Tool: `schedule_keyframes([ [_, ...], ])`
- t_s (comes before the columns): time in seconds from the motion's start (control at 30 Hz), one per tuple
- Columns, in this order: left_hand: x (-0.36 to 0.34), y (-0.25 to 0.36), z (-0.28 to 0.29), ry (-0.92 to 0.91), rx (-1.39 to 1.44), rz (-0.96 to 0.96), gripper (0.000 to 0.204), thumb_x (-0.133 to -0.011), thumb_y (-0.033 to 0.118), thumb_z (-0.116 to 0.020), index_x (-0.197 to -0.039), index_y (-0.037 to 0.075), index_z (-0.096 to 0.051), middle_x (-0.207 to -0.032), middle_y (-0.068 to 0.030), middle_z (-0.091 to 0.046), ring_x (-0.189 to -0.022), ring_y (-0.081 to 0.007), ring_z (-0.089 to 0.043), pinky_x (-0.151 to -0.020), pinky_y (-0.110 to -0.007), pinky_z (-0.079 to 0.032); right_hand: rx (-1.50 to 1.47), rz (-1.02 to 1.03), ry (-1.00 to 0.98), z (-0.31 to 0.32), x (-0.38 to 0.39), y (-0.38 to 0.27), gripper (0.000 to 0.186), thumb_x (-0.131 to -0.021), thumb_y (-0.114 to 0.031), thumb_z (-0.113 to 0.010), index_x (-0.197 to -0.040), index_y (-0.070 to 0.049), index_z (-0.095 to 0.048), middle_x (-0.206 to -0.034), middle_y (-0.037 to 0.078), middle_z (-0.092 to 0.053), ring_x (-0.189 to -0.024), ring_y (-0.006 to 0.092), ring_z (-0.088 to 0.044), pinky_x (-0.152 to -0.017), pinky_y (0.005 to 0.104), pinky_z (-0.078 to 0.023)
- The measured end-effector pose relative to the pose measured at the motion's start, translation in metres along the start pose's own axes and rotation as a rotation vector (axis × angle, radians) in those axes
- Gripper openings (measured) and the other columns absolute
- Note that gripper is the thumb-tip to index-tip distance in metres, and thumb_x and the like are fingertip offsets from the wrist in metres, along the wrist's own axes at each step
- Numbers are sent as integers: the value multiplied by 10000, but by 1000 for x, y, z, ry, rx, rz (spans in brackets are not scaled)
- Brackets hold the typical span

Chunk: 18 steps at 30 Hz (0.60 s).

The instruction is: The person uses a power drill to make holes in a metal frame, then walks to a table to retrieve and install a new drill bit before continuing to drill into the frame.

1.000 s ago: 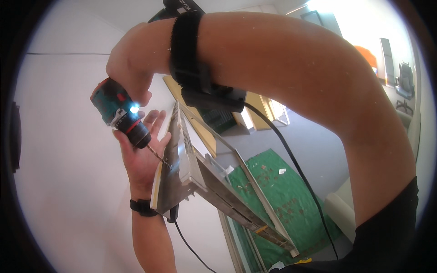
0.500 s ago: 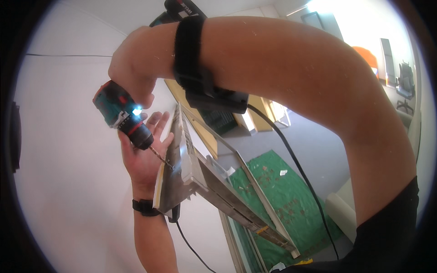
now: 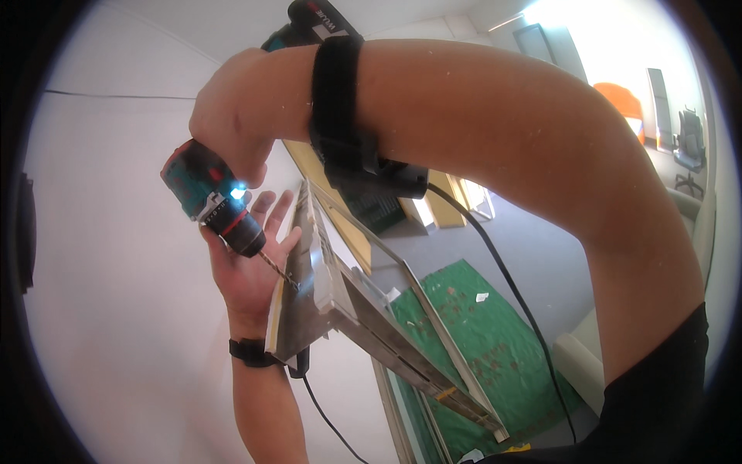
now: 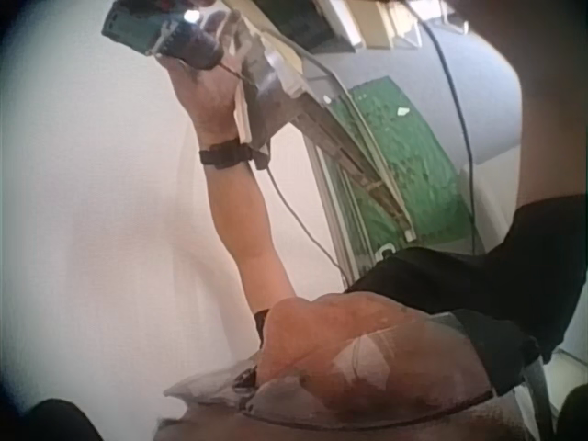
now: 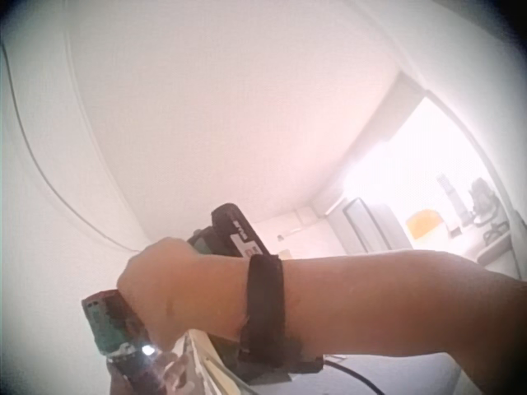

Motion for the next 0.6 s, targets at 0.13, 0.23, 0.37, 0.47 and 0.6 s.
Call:
schedule_keyframes([
  [0.13, -1, 1, -1, -12, 12, -1, 989, -886, 820, -339, -1570, 131, -151, -1558, -219, -232, -1490, -450, -192, -1150, -717, 33, 2, 0, -7, -2, -1, 3, 385, -639, -357, -767, -947, -129, -726, -868, 66, -721, -858, 290, -703, -686, 427, -560],
  [0.23, 5, 3, 1, 6, 33, 3, 998, -885, 818, -350, -1567, 123, -135, -1553, -221, -231, -1489, -455, -191, -1151, -717, 26, -4, 38, 11, -1, -5, 0, 382, -636, -365, -770, -936, -133, -724, -865, 62, -720, -858, 288, -702, -681, 428, -559],
  [0.37, 1, -2, -8, -39, 63, 33, 1009, -875, 819, -380, -1563, 122, -136, -1559, -228, -212, -1485, -464, -192, -1156, -712, 21, 30, -12, -11, 2, 7, 4, 398, -633, -376, -772, -944, -133, -723, -870, 54, -721, -849, 287, -701, -668, 431, -558],
  [0.47, 3, 2, 2, -17, 51, 13, 1012, -871, 818, -397, -1560, 123, -138, -1557, -231, -209, -1483, -468, -194, -1156, -711, 22, -3, 38, 51, 0, 0, 0, 352, -627, -354, -771, -904, -141, -733, -850, 59, -721, -826, 292, -698, -656, 431, -553],
  [0.6, 0, -1, 1, -12, 54, -3, 990, -869, 814, -416, -1542, 127, -182, -1522, -227, -259, -1478, -472, -203, -1151, -720, 23, 7, 66, -20, 11, 0, 0, 285, -621, -316, -767, -851, -149, -741, -820, 70, -718, -804, 298, -693, -645, 433, -545],
])
Point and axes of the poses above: each hand's wrist, its own x-axis away from the middle knuckle, its own z-axis out of the back of the hand, y = z × x, the point moved 1 cm from there along -x, towards the middle knuckle
